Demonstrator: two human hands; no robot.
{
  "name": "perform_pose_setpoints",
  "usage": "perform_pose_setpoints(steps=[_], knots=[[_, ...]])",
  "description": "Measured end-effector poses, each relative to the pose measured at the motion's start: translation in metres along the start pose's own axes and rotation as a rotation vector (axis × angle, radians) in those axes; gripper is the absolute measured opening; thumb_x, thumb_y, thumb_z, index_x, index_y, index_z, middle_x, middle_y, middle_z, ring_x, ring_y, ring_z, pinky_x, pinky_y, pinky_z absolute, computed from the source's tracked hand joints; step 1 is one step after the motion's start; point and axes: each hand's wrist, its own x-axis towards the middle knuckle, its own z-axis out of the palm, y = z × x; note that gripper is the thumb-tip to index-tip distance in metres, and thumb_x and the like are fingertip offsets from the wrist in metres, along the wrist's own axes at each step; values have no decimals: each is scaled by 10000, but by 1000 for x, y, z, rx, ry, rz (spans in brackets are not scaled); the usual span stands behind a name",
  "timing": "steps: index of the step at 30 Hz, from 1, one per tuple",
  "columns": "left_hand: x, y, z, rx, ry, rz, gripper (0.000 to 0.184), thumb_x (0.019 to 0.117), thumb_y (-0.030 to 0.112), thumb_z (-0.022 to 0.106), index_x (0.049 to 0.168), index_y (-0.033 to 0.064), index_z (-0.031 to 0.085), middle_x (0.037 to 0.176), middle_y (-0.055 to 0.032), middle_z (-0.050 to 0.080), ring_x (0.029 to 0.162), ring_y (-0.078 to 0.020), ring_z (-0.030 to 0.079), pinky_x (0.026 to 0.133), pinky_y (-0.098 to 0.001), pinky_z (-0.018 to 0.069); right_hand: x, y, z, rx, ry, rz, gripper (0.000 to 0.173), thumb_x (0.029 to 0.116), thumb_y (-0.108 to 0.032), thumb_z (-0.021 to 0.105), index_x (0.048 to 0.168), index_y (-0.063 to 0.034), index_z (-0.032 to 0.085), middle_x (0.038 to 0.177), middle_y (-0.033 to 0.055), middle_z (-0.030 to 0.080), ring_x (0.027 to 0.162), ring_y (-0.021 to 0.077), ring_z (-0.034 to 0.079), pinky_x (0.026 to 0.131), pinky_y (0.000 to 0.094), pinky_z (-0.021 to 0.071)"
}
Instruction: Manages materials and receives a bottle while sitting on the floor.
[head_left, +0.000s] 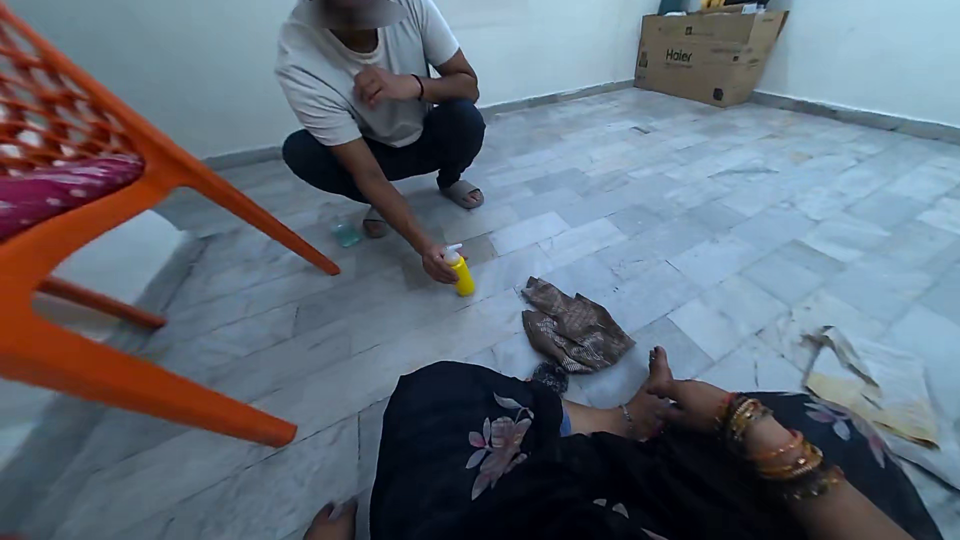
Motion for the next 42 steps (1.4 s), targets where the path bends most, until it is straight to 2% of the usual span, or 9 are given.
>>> perform_pose_setpoints(steps=[7,10,14,17,23,31,32,37,42], knots=[[-40,210,-68,-307,-189,678,389,1105,184,466,1405,-51,546,1347,-262,629,1213,-364,640,1043,-520,493,4,-7,-6,-3,-22,-26,513,1079,-334,533,1528,-89,484,1448,225,581,1309,425,577,1105,613,407],[-69,300,-61,-67,-306,894,347,1101,194,492,1356,-19,594,1317,-238,649,1205,-374,644,1059,-559,484,5,4,-4,43,3,-62,495,1070,-331,552,1493,-76,520,1398,229,612,1264,423,606,1082,614,430],[-120,380,24,658,-610,1077,356,1061,270,587,1240,-21,686,1228,-246,687,1200,-401,638,1075,-603,442,6,16,-10,97,31,-70,499,1070,-337,556,1495,-77,524,1409,214,607,1268,401,605,1092,600,427],[-149,391,102,1199,-679,937,470,1019,315,649,1271,-82,643,1345,-306,614,1309,-463,562,1094,-665,405,5,15,-13,112,18,-43,514,1072,-349,549,1509,-81,508,1422,211,601,1287,400,596,1104,597,419],[-116,369,161,1205,-657,855,484,964,247,699,1323,-69,620,1413,-297,576,1354,-461,529,1100,-680,402,5,10,-21,67,-66,-31,543,1077,-359,533,1559,-126,445,1474,208,559,1340,408,557,1118,605,408],[-130,419,37,893,-507,870,355,1007,211,613,1324,52,641,1318,-232,655,1269,-431,597,1048,-667,434,15,-1,-49,119,-30,-144,565,1057,-338,585,1550,-91,457,1521,251,496,1407,446,474,1152,650,332],[-122,421,19,804,-460,877,341,1019,221,610,1318,61,645,1299,-221,667,1245,-427,611,1035,-665,444,24,-7,-56,112,-36,-152,561,1058,-333,583,1546,-85,460,1544,245,471,1441,445,426,1182,664,256],[-70,408,-25,266,-185,832,267,1030,168,626,1242,11,664,1193,-228,691,1136,-410,648,996,-627,468,122,-20,-71,21,162,-130,556,1012,-391,648,1481,-108,552,1622,209,380,1513,447,308,1160,689,276],[-32,404,-17,33,-173,745,282,1016,129,601,1263,4,653,1200,-215,693,1143,-353,658,1011,-563,489,238,-7,-33,140,439,-38,957,888,-722,623,1655,-294,244,1743,125,57,1595,407,49,1221,698,127]])
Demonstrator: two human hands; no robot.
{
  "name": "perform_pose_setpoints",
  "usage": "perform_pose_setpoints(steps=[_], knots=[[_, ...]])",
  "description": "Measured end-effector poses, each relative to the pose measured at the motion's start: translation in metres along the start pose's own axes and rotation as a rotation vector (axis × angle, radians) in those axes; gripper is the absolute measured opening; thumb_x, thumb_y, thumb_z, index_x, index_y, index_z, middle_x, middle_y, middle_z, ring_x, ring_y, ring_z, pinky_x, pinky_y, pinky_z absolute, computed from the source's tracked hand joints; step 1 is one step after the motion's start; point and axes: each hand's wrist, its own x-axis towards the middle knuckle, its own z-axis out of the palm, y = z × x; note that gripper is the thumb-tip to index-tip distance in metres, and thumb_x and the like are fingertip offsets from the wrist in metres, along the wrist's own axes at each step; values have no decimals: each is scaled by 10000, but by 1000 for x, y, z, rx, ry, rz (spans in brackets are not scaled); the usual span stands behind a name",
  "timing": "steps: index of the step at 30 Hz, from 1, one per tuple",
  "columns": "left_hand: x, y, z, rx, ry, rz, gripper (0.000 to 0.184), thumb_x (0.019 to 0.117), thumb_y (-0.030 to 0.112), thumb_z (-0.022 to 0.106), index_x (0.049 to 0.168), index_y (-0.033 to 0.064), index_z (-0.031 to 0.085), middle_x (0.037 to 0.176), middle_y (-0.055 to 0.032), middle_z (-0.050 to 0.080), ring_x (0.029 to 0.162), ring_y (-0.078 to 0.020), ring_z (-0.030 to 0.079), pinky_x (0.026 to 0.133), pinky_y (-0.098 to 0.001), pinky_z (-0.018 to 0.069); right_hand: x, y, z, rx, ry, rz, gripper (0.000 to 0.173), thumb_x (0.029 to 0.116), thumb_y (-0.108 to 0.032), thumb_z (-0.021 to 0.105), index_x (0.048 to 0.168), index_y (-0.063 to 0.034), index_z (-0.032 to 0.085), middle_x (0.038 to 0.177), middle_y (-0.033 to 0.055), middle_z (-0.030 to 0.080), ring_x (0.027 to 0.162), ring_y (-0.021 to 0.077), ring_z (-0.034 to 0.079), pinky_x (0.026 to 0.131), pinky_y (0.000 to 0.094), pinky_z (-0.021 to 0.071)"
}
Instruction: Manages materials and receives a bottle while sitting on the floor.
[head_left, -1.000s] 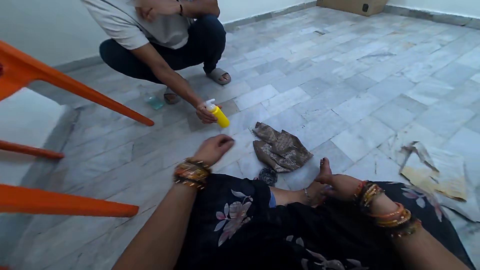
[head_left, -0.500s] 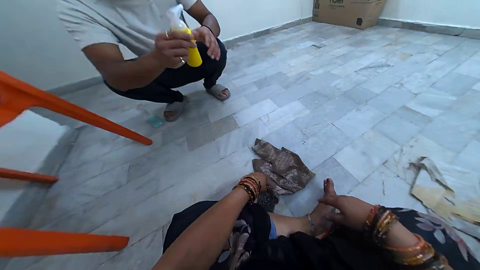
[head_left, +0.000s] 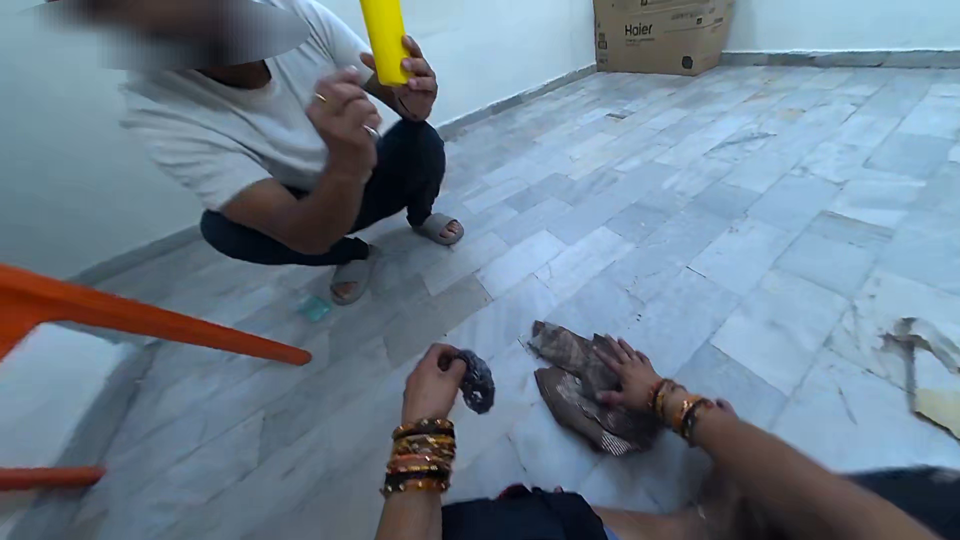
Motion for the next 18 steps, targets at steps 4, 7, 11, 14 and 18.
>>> perform_pose_setpoints(steps=[4,7,11,14,18], knots=[[24,-3,16,-1,-24,-15,313,1005,147,600,1279,2,645,1204,-206,696,1150,-336,662,1024,-536,499,13,-45,60,7,61,-60,994,821,-811,599,1640,-343,286,1735,157,84,1579,476,-1,1159,797,-59],[42,3,37,42,-75,-33,318,999,180,605,1277,31,653,1211,-183,704,1158,-333,665,1021,-549,503,17,-69,77,-27,2,-120,928,861,-796,563,1632,-345,310,1735,161,80,1581,472,-14,1164,786,-67],[45,9,62,152,-185,-44,329,1008,207,589,1290,48,651,1239,-181,693,1191,-341,650,1034,-559,492,14,-62,84,-56,54,-209,838,940,-720,518,1629,-277,339,1708,217,168,1580,461,89,1212,727,-33],[41,3,66,212,-216,-62,339,1013,222,581,1302,56,645,1267,-180,685,1217,-341,640,1045,-560,486,5,-54,84,-90,37,-194,812,970,-703,479,1638,-273,313,1707,216,174,1585,435,107,1227,699,-33],[32,-1,69,236,-203,-96,344,1013,225,577,1311,66,645,1306,-167,677,1249,-338,630,1054,-559,483,-17,-46,75,-117,18,-127,816,986,-682,474,1640,-222,311,1696,247,179,1579,453,115,1223,705,-35]])
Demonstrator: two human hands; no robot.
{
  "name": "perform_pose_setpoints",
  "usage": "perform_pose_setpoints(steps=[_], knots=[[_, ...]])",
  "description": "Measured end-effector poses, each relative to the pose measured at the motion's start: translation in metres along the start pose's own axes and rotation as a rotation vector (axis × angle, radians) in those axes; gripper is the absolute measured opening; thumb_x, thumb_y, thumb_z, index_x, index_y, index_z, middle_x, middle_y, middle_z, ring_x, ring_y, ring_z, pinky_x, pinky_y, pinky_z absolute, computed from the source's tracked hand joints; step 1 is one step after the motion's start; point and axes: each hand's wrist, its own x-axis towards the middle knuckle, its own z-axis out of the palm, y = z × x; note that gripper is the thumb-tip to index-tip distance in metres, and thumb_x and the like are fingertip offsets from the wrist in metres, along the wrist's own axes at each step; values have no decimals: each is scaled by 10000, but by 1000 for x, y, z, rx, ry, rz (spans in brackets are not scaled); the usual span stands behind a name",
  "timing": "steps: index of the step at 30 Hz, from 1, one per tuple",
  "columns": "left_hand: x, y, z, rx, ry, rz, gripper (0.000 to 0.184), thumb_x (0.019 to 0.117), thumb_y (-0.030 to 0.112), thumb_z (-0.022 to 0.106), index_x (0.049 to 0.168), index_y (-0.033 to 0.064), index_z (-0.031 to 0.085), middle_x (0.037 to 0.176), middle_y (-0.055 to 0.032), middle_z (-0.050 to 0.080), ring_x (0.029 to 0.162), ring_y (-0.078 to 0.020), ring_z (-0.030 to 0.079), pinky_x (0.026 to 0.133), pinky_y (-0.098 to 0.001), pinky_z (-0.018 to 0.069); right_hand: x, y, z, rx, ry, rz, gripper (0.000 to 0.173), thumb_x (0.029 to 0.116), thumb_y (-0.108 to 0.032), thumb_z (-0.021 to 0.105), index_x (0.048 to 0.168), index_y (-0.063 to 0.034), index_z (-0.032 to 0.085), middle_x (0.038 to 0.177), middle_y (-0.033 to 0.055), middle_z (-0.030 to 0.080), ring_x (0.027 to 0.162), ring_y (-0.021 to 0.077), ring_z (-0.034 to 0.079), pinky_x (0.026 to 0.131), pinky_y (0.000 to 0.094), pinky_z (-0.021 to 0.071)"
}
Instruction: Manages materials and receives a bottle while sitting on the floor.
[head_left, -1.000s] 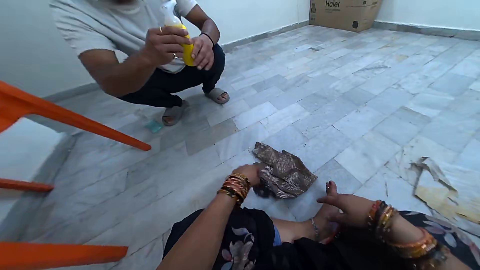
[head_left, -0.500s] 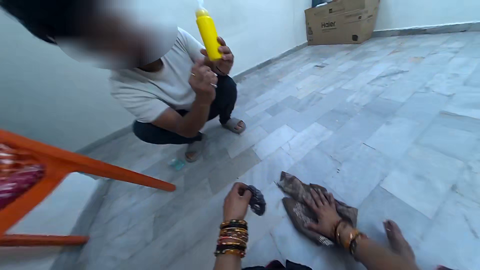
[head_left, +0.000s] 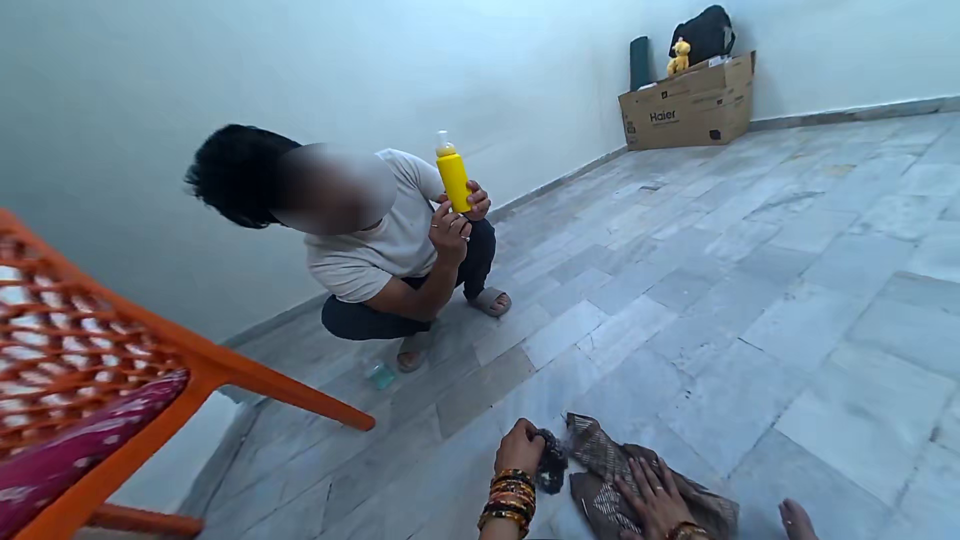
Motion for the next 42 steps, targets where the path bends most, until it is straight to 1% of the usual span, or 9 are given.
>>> perform_pose_setpoints(steps=[3,7,11,13,15,20,23,34,42], knots=[[-6,0,5,7,-3,-10,350,1010,236,582,1310,67,644,1310,-169,676,1254,-340,629,1050,-564,485,-21,9,-8,-15,-17,73,829,983,-685,476,1640,-209,309,1688,269,181,1572,470,125,1220,713,-30],[-15,-2,8,17,-6,-20,355,1008,234,584,1317,68,642,1323,-172,672,1264,-338,628,1057,-555,484,-48,28,-23,-32,-68,203,877,965,-696,501,1658,-222,246,1696,274,136,1570,489,100,1216,722,-31],[-22,-7,11,36,-3,-16,351,1004,240,589,1307,73,650,1316,-170,678,1263,-333,632,1056,-550,489,-68,46,-29,-88,-81,334,906,959,-725,468,1667,-222,207,1697,275,124,1564,500,113,1216,726,-14],[-27,-7,11,37,-9,-6,353,1005,246,586,1307,72,648,1312,-174,678,1260,-339,633,1053,-550,493,-75,52,-27,-90,-59,385,913,939,-756,463,1663,-253,222,1699,260,144,1560,508,121,1188,768,-8],[-33,-5,9,36,-17,0,362,1012,251,578,1318,67,639,1328,-179,668,1269,-344,626,1061,-558,488,-80,50,-31,-87,-62,414,918,932,-757,475,1660,-255,231,1696,267,146,1552,532,113,1151,815,3],[-39,-3,9,41,-8,9,353,1011,247,576,1313,77,641,1323,-171,672,1265,-334,629,1056,-552,492,-84,48,-36,-93,-113,444,1014,848,-822,526,1662,-308,204,1712,236,120,1556,522,105,1120,846,1],[-41,0,12,62,-16,16,353,1012,251,568,1316,86,640,1320,-162,675,1267,-325,630,1055,-549,493,-83,52,-32,-85,-110,442,1060,813,-836,561,1661,-310,203,1714,228,122,1557,513,122,1131,836,8],[-43,9,30,166,-70,27,365,1006,245,560,1330,95,632,1328,-156,674,1270,-324,630,1051,-562,493,-81,48,-37,-70,-141,460,1054,826,-786,605,1664,-302,187,1723,211,85,1569,492,85,1124,840,1],[-39,10,39,249,-113,21,372,1005,252,550,1335,98,626,1348,-160,663,1288,-325,620,1055,-557,493,-75,50,-33,-52,-146,483,1107,781,-801,640,1664,-325,171,1727,204,62,1570,493,63,1120,842,-4]])
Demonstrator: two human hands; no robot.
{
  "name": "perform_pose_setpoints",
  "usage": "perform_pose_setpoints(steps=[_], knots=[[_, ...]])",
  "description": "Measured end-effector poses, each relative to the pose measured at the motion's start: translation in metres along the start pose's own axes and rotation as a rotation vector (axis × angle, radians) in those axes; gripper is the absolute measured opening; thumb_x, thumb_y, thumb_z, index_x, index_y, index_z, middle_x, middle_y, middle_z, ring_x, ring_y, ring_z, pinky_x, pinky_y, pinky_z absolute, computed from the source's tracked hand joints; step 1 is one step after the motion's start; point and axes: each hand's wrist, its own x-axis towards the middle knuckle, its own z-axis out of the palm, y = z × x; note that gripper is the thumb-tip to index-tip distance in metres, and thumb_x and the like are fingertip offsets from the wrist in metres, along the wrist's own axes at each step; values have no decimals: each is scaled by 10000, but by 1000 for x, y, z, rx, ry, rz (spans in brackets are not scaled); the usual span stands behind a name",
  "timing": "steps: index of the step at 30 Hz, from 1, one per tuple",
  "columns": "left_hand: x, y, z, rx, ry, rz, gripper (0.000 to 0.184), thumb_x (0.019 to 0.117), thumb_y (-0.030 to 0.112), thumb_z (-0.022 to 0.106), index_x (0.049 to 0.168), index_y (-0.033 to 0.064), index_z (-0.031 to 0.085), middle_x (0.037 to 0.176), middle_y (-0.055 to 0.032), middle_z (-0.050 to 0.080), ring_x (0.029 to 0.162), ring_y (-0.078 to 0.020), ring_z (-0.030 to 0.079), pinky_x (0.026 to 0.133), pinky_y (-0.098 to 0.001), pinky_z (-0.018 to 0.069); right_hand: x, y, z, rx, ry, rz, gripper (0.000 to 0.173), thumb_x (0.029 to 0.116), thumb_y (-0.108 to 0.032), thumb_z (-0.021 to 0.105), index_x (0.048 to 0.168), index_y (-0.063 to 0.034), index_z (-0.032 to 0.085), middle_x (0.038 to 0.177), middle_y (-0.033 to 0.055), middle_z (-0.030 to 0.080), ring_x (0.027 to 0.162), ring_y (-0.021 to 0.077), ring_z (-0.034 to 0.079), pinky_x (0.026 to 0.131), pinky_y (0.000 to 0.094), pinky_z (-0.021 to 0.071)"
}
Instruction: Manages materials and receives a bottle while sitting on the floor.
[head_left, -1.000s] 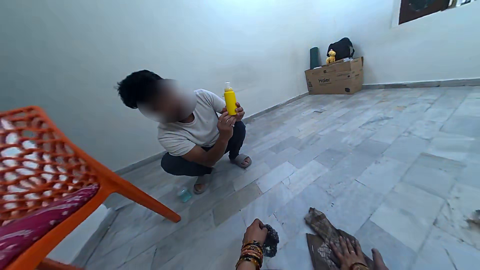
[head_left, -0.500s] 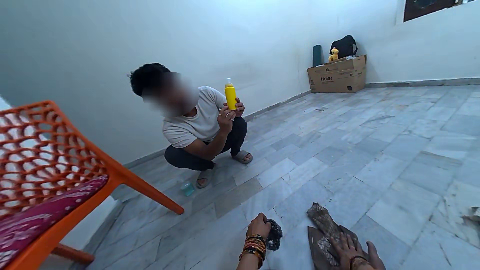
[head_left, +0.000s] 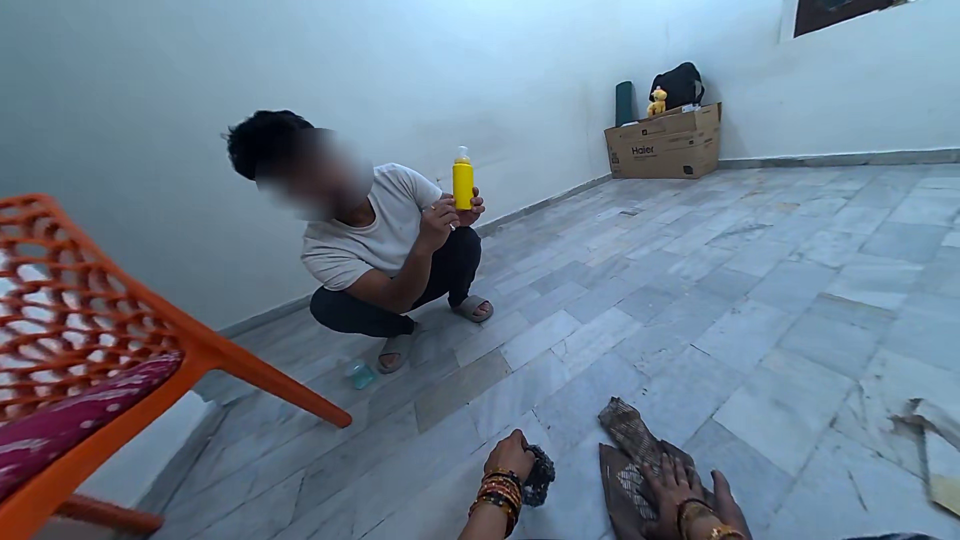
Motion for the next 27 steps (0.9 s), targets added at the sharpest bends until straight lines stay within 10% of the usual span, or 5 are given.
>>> perform_pose_setpoints(steps=[27], knots=[[2,3,6,41,-22,10,377,996,251,548,1333,101,625,1352,-155,662,1292,-324,618,1056,-569,490,2,-1,0,13,3,-10,1090,786,-770,675,1659,-327,197,1723,212,84,1564,505,82,1126,838,10]])
